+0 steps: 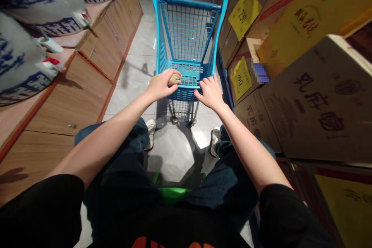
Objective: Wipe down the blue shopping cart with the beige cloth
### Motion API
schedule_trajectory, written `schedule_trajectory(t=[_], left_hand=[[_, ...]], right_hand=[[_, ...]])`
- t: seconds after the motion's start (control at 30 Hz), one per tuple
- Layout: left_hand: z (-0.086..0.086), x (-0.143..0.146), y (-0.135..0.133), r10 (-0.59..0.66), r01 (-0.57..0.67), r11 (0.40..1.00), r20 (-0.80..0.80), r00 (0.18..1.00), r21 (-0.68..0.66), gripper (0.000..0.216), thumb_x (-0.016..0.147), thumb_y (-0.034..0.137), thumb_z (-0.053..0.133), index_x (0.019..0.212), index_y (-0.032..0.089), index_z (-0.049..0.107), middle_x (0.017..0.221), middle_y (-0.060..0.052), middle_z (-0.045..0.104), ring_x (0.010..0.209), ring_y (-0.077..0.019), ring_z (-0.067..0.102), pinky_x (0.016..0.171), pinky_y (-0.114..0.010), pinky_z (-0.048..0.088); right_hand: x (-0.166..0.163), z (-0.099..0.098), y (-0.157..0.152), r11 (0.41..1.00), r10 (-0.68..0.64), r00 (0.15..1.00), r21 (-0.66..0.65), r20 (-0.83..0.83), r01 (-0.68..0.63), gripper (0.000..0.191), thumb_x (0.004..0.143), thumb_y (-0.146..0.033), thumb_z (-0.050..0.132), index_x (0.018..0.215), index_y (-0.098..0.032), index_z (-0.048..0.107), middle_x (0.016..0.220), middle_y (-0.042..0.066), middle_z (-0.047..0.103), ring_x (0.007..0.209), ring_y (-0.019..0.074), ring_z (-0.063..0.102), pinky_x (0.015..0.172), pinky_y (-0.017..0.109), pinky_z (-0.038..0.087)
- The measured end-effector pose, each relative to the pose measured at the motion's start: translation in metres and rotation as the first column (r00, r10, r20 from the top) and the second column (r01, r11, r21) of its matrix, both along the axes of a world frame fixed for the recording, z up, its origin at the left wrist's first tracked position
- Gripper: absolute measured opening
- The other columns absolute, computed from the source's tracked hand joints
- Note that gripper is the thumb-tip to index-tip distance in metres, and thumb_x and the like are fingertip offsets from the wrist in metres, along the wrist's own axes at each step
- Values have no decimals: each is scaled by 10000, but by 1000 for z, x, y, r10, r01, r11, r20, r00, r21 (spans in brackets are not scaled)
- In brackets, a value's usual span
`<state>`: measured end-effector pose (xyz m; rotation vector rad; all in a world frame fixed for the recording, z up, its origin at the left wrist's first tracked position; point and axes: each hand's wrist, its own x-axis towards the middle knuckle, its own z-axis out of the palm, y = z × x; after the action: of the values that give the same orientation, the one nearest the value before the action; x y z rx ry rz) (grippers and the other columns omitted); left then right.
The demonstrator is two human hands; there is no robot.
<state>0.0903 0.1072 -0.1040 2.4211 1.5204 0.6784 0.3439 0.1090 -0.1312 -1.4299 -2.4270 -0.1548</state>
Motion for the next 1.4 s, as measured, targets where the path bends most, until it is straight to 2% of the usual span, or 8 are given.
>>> schedule_trajectory(t=[0.17,0.33,0.47,0.6,0.93,1.2,1.33,1.4], left_hand=[[5,-5,17,-107,107,991,4,994,-75,533,866,226,566,1393,178,628,1411,-132,707,1333,-312,669,1143,-442,534],[4,-7,29,-205,208,969,38,978,-135,499,835,213,590,1329,159,632,1335,-137,721,1283,-297,679,1139,-446,541],[3,-5,12,-158,160,985,35,987,-71,493,856,192,583,1347,172,621,1355,-141,709,1300,-306,669,1138,-455,534],[5,-1,-5,-89,88,995,-23,996,-44,502,906,220,560,1403,177,611,1430,-159,674,1336,-336,659,1125,-472,534],[13,8,-4,-151,145,987,-77,986,-75,421,913,255,597,1324,177,645,1351,-146,727,1272,-326,691,1089,-433,541],[9,4,-34,-205,201,979,-131,970,-39,433,955,263,581,1383,210,612,1363,-134,694,1298,-308,678,1044,-405,553],[14,-6,-48,-260,254,966,-182,948,-56,461,970,284,579,1428,230,592,1403,-121,687,1277,-301,698,973,-375,570],[18,-14,-53,-234,228,972,-184,955,-51,431,987,324,579,1405,221,606,1396,-125,698,1275,-312,700,969,-383,570]], right_hand=[[5,9,12,995,33,991,-101,131,-20,312,996,-426,570,1089,-163,711,1163,187,749,1243,390,601,1324,704,282],[10,6,18,988,74,989,-141,124,-56,358,1021,-450,538,1092,-151,722,1143,187,757,1246,395,593,1280,713,328],[7,3,11,994,27,996,-110,80,-18,347,1048,-387,479,1113,-143,717,1191,205,746,1258,391,586,1298,705,296],[9,3,5,996,57,993,-79,101,-49,304,1033,-351,483,1065,-168,725,1118,177,762,1193,365,600,1302,687,312],[15,9,-5,998,41,983,-63,176,-31,286,1031,-327,493,1013,-169,731,1062,167,813,1124,341,666,1307,657,337],[17,8,-29,996,46,992,-77,115,-37,264,1020,-333,515,964,-193,733,1008,144,813,1093,336,672,1310,669,333],[19,11,-49,996,63,991,-63,116,-56,249,1021,-333,522,951,-214,729,985,119,814,1073,325,679,1313,650,346],[18,12,-58,997,64,989,-52,137,-58,256,1021,-333,519,954,-212,735,976,119,813,1071,321,684,1320,627,352]])
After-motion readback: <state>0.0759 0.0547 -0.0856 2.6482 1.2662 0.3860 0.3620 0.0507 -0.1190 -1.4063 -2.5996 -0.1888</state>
